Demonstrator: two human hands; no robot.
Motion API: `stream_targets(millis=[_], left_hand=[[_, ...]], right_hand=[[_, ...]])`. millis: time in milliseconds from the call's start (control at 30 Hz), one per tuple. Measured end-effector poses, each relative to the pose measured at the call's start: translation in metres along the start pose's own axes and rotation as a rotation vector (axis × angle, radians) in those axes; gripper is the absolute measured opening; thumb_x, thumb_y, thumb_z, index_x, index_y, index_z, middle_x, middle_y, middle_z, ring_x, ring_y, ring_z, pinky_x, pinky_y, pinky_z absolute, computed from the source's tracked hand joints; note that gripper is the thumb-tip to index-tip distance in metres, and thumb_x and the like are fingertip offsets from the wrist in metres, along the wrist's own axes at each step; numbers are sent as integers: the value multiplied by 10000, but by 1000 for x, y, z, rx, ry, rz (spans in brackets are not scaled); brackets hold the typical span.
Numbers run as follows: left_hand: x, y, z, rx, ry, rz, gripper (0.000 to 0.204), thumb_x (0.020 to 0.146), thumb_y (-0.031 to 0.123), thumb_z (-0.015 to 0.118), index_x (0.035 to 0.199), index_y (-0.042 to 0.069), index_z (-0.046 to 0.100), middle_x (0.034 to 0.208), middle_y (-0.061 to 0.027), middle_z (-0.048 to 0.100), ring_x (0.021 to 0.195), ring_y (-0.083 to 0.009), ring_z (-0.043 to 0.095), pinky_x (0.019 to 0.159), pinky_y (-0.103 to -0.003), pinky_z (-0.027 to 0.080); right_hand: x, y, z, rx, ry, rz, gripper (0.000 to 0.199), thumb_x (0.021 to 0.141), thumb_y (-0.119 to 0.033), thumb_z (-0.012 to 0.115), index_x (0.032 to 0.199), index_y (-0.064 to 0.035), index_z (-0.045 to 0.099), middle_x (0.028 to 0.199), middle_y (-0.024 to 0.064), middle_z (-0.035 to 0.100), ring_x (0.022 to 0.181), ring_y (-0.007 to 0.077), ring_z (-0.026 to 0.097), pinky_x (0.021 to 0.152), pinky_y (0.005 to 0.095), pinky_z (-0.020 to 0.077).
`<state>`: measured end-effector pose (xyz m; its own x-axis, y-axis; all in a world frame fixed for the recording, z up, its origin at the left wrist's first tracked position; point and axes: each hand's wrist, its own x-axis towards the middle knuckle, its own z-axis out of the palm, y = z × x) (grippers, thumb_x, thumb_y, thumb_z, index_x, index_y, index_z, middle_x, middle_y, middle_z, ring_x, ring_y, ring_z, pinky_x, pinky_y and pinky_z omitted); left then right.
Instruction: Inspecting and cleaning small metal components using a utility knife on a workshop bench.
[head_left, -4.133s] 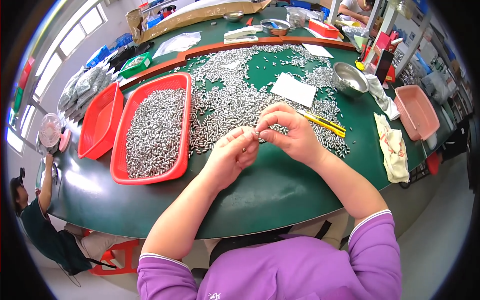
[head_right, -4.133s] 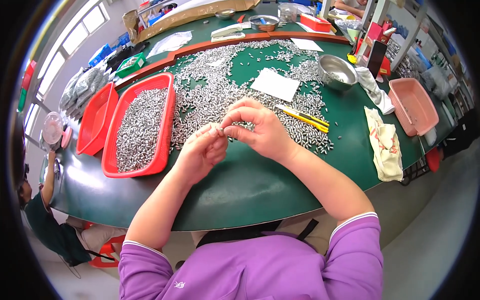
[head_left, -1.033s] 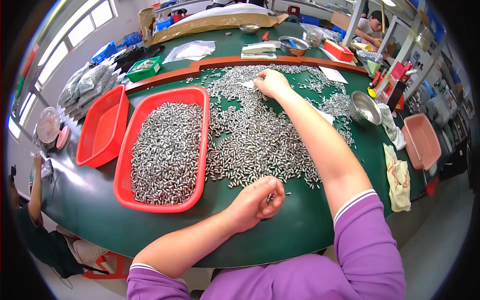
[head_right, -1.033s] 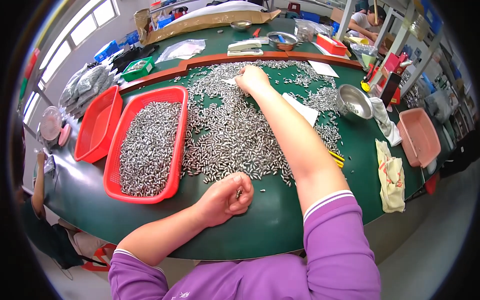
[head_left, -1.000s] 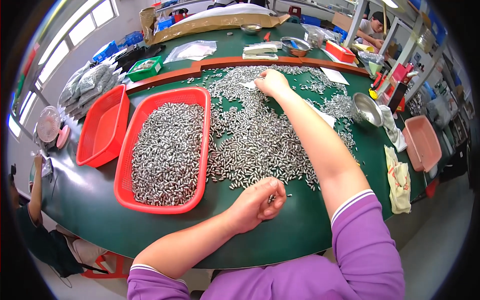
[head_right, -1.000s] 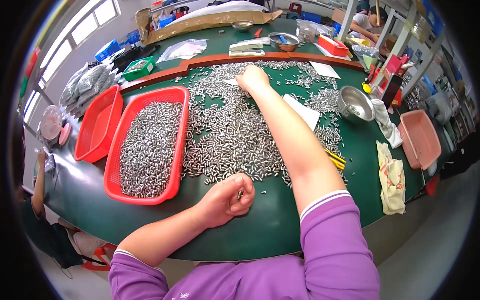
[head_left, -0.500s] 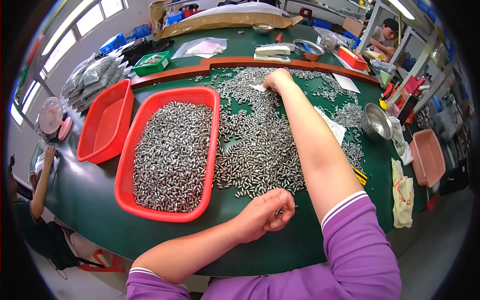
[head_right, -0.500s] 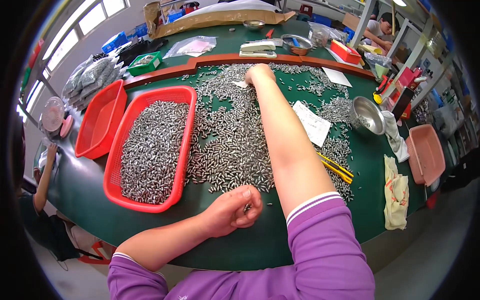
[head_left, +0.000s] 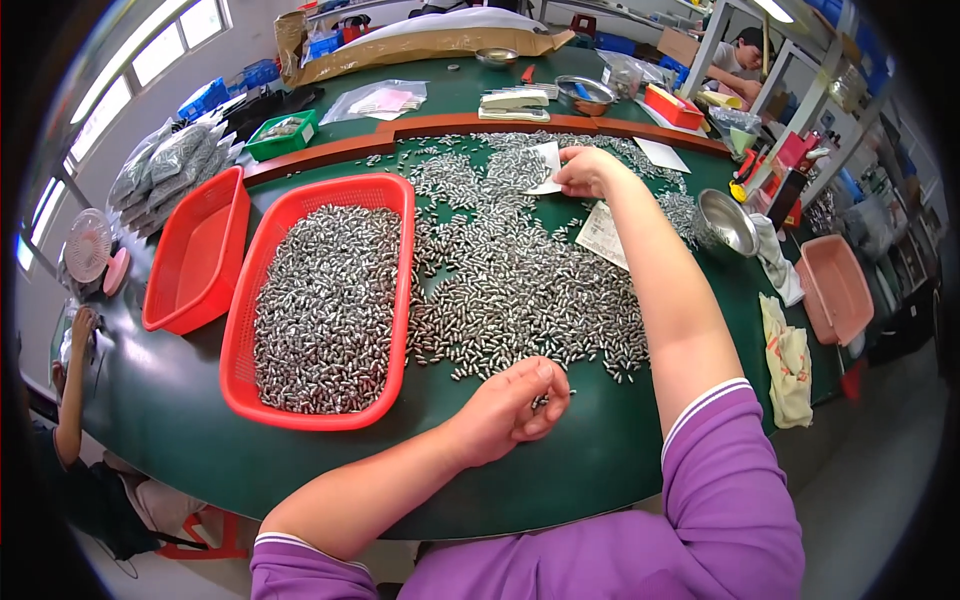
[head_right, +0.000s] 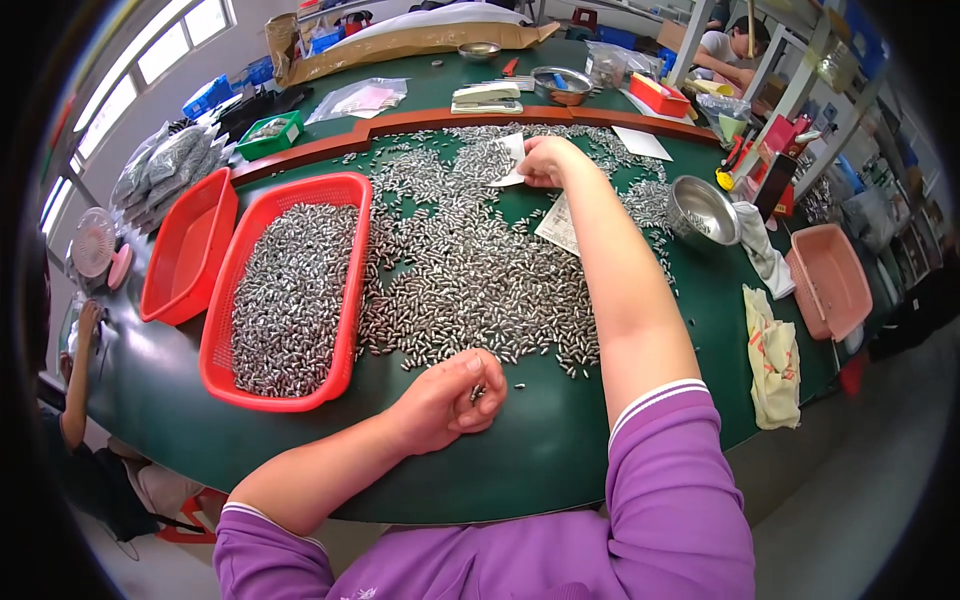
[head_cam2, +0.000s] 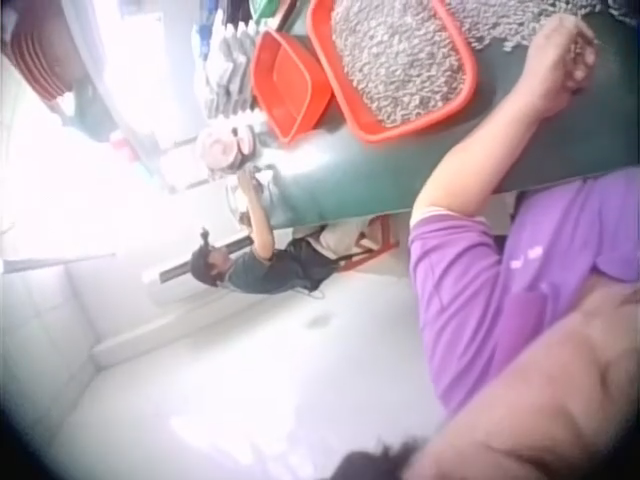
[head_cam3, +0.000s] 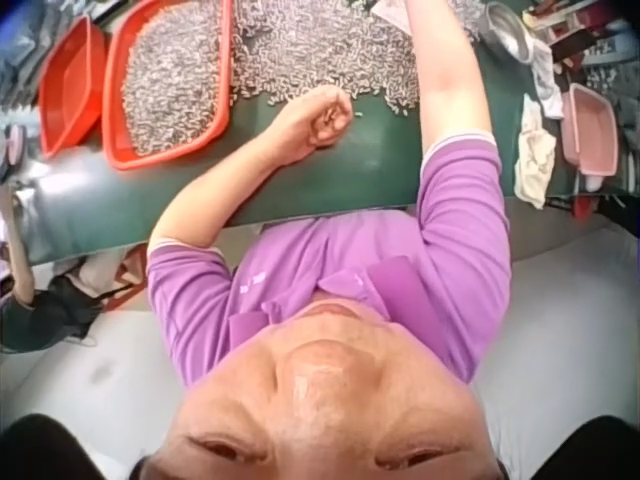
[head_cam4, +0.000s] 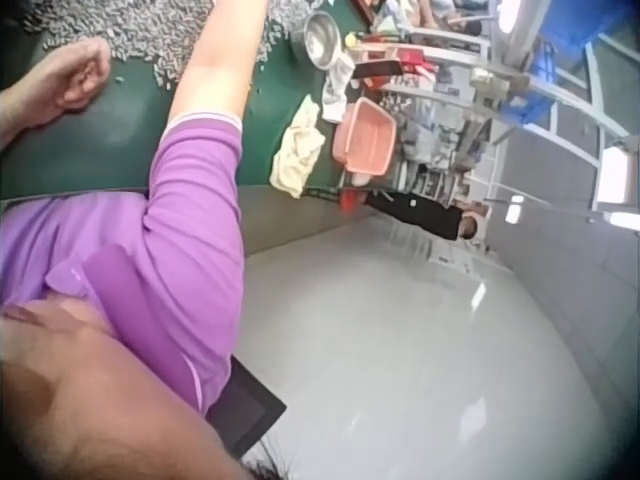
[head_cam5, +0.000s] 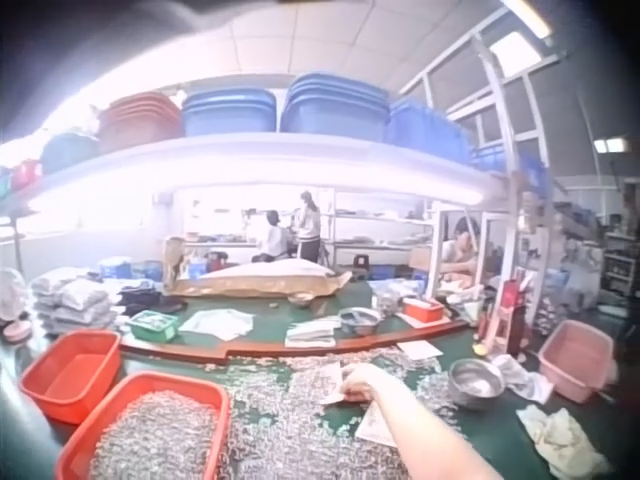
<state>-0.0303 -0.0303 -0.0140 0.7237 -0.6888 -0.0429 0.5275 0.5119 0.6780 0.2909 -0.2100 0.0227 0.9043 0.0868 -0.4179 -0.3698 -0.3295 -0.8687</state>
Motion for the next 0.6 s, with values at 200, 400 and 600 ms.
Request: stream_targets(millis=[200,400,600], left_hand=[[3,-3,-1,2,-28,10,275,1023,305,414,956,72,543,736,-36,493,496,-73,322,438,-208,267],[2,-4,-2,42,-31,32,296,1014,303,409,970,36,530,752,-49,488,503,-74,327,456,-213,282],[1,-4,0,52,-8,28,282,1012,294,415,965,41,531,740,-44,488,498,-74,318,453,-215,277]], right_hand=[[-37,15,-32,-5,-163,53,471,797,70,659,1195,-174,593,1015,21,646,848,130,616,763,285,550],[-69,13,-46,-130,-342,18,394,840,26,631,1192,-147,599,1030,-51,626,900,69,600,774,243,520],[-107,3,-62,-260,-523,-185,376,821,16,629,1173,-116,616,935,-63,624,823,59,598,749,231,526]])
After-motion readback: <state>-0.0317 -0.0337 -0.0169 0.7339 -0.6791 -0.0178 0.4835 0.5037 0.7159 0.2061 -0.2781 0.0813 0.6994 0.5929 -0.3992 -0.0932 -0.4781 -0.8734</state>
